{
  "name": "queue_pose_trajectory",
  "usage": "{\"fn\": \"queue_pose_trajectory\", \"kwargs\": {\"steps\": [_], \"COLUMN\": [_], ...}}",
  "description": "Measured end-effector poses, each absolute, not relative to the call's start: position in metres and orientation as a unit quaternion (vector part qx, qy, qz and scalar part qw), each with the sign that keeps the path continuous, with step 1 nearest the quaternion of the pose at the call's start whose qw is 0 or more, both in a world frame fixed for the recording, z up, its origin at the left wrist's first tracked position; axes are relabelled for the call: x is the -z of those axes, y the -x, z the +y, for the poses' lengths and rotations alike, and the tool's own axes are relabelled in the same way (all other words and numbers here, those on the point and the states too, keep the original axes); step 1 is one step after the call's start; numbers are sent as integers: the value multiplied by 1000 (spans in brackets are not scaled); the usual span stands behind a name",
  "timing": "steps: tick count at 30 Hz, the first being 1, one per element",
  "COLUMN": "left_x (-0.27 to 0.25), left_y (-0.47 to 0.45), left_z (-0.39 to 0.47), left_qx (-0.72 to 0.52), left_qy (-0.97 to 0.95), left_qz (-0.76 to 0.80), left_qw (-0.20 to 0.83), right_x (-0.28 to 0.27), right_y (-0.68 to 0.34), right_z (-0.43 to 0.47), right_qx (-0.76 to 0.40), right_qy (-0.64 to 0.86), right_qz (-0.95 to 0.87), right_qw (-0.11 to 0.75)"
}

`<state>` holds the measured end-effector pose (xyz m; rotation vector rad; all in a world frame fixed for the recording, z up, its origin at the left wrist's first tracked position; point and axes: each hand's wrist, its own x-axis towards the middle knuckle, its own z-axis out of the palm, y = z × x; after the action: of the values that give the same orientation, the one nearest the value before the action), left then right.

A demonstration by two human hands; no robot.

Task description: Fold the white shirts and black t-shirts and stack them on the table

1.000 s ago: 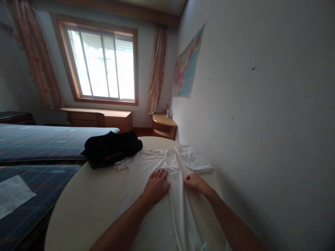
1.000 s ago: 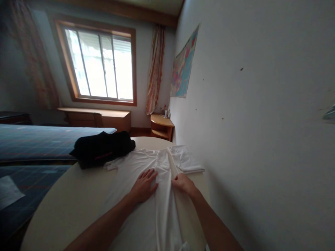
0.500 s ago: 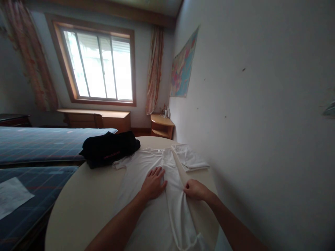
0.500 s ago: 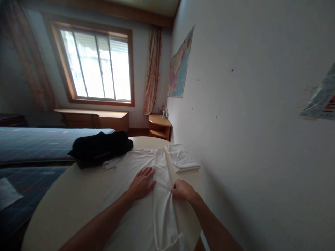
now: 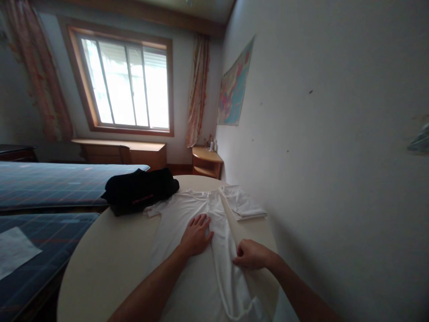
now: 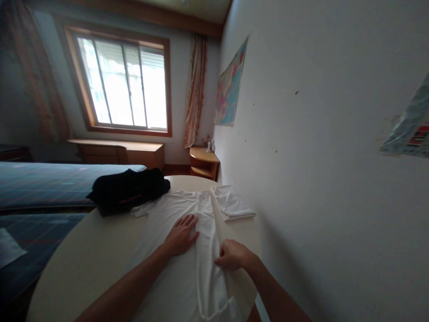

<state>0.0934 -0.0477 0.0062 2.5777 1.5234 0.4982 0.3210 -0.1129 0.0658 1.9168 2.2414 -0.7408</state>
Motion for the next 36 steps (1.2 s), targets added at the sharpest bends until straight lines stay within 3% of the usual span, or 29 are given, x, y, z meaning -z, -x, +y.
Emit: {"fn": "queue_pose_trajectory", "kwargs": {"steps": [5,8,13,16,26,36], "left_x": [-6,-5,-5,-3,-3,-25], "left_y": [-93,-94,-95,-96,-101,-77], "left_z": [-47,-48,-50,-53,-69,-124], "left_qx": [-162,-170,-169,-170,-165,-148], "left_qy": [-847,-848,-846,-846,-841,-924], "left_qz": [502,499,502,502,511,323], "left_qw": [59,58,64,64,67,138], "right_x": [-71,-75,-68,-49,-10,-32], "right_y": [-329,-326,-295,-276,-275,-274], "right_z": [-111,-108,-93,-77,-75,-65], "right_qx": [315,266,79,18,77,-18], "right_qy": [-639,-646,-673,-601,-598,-585], "right_qz": [697,709,731,785,796,806], "right_qw": [84,97,-76,-150,-46,-91]}}
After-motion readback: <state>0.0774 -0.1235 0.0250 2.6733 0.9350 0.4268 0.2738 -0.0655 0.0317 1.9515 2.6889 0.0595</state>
